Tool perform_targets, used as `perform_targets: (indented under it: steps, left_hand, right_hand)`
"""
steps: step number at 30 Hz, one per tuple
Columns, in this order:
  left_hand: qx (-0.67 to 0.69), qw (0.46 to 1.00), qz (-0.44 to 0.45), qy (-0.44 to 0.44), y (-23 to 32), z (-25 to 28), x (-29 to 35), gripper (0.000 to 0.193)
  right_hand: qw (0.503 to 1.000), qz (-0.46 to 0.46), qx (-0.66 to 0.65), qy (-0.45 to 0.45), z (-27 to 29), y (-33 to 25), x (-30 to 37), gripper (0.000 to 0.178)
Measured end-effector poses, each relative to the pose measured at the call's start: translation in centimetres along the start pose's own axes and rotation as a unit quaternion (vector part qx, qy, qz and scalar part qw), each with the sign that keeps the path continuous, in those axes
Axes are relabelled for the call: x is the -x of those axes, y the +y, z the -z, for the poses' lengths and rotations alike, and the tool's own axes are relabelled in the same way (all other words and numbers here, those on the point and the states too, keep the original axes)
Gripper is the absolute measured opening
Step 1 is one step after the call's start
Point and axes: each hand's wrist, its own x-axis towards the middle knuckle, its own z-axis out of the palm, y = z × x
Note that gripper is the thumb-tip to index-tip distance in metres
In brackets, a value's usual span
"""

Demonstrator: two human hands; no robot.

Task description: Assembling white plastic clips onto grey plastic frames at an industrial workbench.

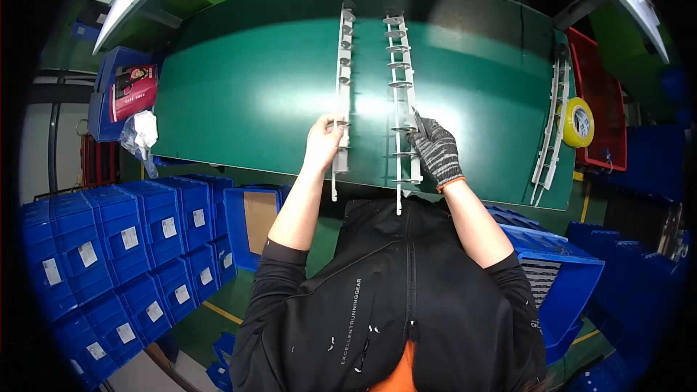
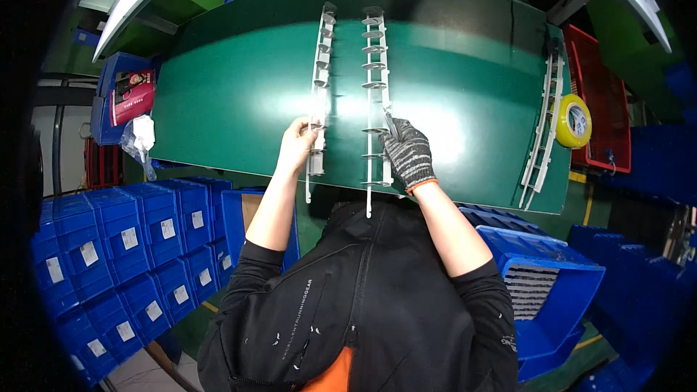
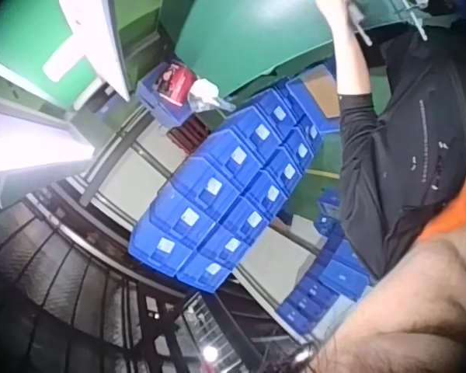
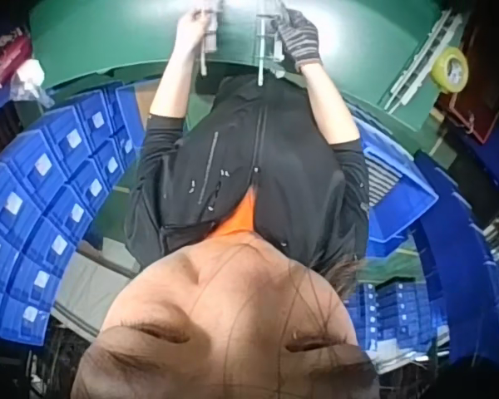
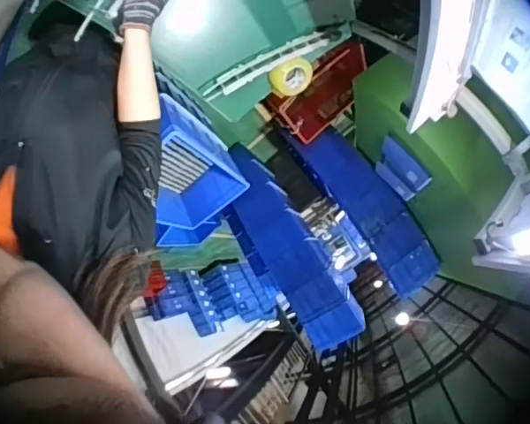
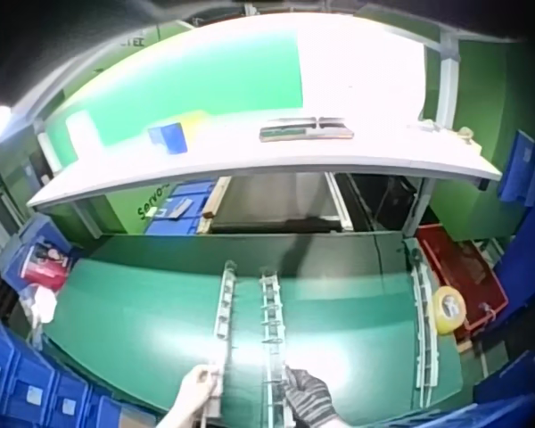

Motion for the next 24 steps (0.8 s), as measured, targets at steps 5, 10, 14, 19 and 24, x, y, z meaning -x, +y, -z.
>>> perform_targets:
  steps: [5,10,14,19,24]
  left_hand:
    - [0.205,0.969,0.037,-0.135,6.7,-1.6,3.7,0.040]
    - [0.228,0.962,0.058,-0.139,7.7,-2.7,6.0,0.044]
    - [0.252,0.954,0.067,-0.146,7.7,-3.0,7.0,0.042]
    - [0.256,0.952,0.073,-0.150,7.8,-3.1,7.2,0.041]
    - [0.270,0.947,0.073,-0.156,8.0,-3.0,7.3,0.042]
  right_hand:
    - [0.945,-0.112,-0.293,-0.093,1.4,-5.1,0.9,0.017]
    - [0.915,-0.132,-0.366,-0.104,2.1,-6.7,3.3,0.022]
    - [0.905,-0.139,-0.389,-0.098,2.5,-7.1,4.6,0.021]
    - [0.903,-0.156,-0.385,-0.112,3.0,-7.1,5.0,0.023]
    - [0.911,-0.157,-0.363,-0.114,3.3,-7.2,5.0,0.023]
